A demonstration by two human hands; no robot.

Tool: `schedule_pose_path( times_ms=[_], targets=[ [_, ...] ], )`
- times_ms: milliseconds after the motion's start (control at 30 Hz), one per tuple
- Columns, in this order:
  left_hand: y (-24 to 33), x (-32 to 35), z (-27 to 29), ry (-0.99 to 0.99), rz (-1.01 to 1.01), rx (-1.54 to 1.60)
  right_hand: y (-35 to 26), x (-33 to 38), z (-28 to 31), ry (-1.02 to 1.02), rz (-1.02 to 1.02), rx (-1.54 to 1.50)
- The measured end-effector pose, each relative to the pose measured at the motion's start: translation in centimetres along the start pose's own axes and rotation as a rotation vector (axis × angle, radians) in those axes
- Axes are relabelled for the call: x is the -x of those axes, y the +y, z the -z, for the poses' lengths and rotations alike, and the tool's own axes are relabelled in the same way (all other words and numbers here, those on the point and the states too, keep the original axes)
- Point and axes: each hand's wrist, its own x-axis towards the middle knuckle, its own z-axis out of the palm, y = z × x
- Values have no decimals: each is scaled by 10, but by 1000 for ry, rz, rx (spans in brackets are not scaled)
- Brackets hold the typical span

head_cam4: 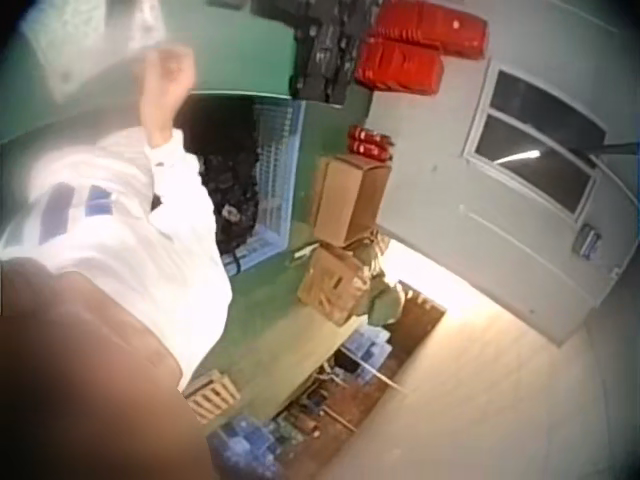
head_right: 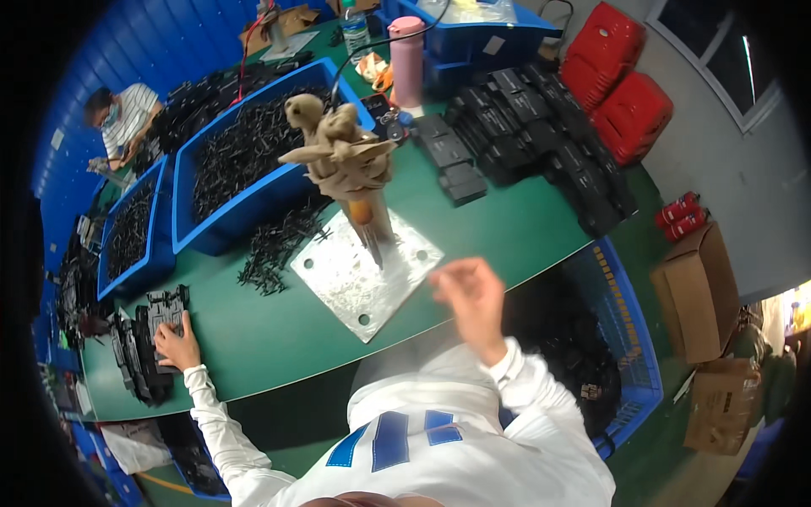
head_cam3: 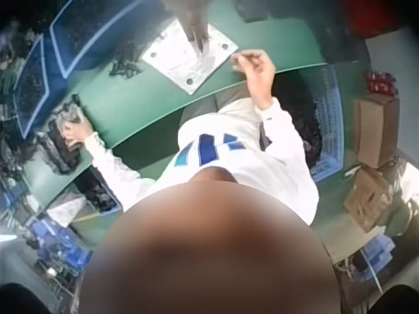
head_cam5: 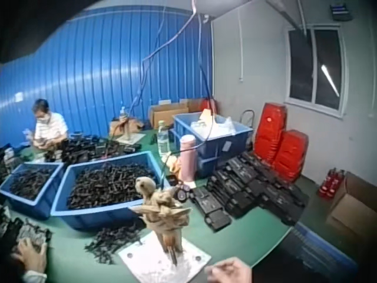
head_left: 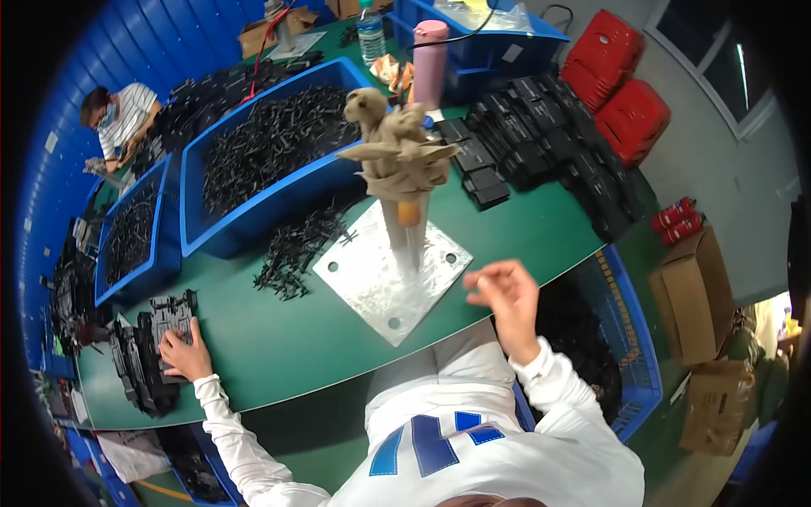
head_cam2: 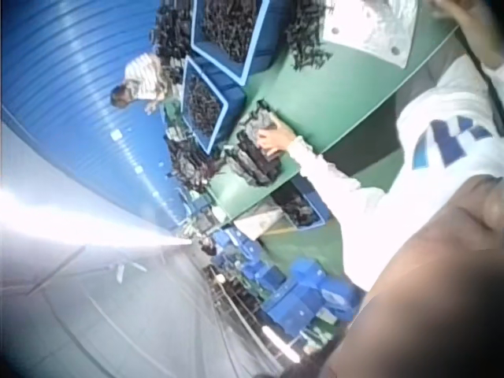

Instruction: Assembling the bottom chassis and axle components of a toy truck on a factory workbench.

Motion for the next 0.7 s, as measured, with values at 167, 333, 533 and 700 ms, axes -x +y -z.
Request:
schedule_pose_path(
  times_ms=[167, 333, 533, 700],
  targets=[
    [9, -1, 14, -84, -98, 124, -12, -113, 56, 304, 551, 687],
    [35, 24, 54, 52, -264, 139, 17, -207, 32, 87, 740, 1080],
    [120, 57, 115, 12, -426, 566, 36, -255, 8, 125, 554, 1469],
    [184, 68, 126, -143, -507, 840, 30, -261, 18, 177, 503, 1288]
  ],
)
